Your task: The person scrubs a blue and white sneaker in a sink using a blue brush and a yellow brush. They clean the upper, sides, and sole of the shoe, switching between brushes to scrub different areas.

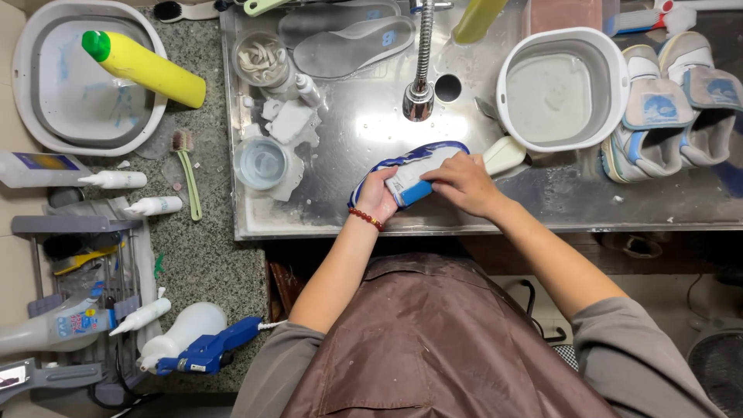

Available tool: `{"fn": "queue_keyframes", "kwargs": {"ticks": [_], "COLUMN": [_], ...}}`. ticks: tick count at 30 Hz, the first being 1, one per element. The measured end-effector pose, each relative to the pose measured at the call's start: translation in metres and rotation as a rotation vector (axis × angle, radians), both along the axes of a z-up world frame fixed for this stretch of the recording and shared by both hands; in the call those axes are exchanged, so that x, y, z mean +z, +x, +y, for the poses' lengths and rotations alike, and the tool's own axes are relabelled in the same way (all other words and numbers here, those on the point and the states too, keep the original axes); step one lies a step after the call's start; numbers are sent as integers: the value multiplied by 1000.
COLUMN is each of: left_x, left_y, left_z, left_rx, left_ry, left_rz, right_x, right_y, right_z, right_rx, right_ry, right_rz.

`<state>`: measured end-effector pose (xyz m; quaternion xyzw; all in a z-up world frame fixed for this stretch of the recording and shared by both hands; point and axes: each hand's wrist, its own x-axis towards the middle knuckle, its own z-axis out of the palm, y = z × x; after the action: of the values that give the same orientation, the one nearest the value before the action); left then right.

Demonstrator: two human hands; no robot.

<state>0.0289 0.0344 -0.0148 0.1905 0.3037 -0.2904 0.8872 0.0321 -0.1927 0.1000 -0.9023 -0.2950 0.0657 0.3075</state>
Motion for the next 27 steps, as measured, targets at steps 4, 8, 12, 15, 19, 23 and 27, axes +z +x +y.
{"fn": "queue_keyframes", "kwargs": {"ticks": [4, 8, 12, 15, 19, 23, 27], "left_x": [-12, -39, -8, -42, -11, -19, -14], "left_y": [-2, -2, -1, 0, 2, 8, 5], "left_z": [4, 4, 8, 0, 4, 1, 4], "left_rx": [-43, -47, -49, -31, -42, -22, -26], "left_ry": [31, -26, -57, -30, -49, -32, -76], "left_rz": [22, 9, 30, 15, 17, -7, 20], "right_x": [-20, -28, -33, -41, -33, -26, -32], "right_y": [-1, 3, 5, 7, -3, 2, 8], "right_z": [-1, -2, -1, -7, 2, 2, -5], "right_rx": [72, 35, 98, -42, 71, 9, 10], "right_ry": [108, 128, 224, 153, 209, 150, 155], "right_rz": [68, 29, 29, 2, 31, -26, -61]}}
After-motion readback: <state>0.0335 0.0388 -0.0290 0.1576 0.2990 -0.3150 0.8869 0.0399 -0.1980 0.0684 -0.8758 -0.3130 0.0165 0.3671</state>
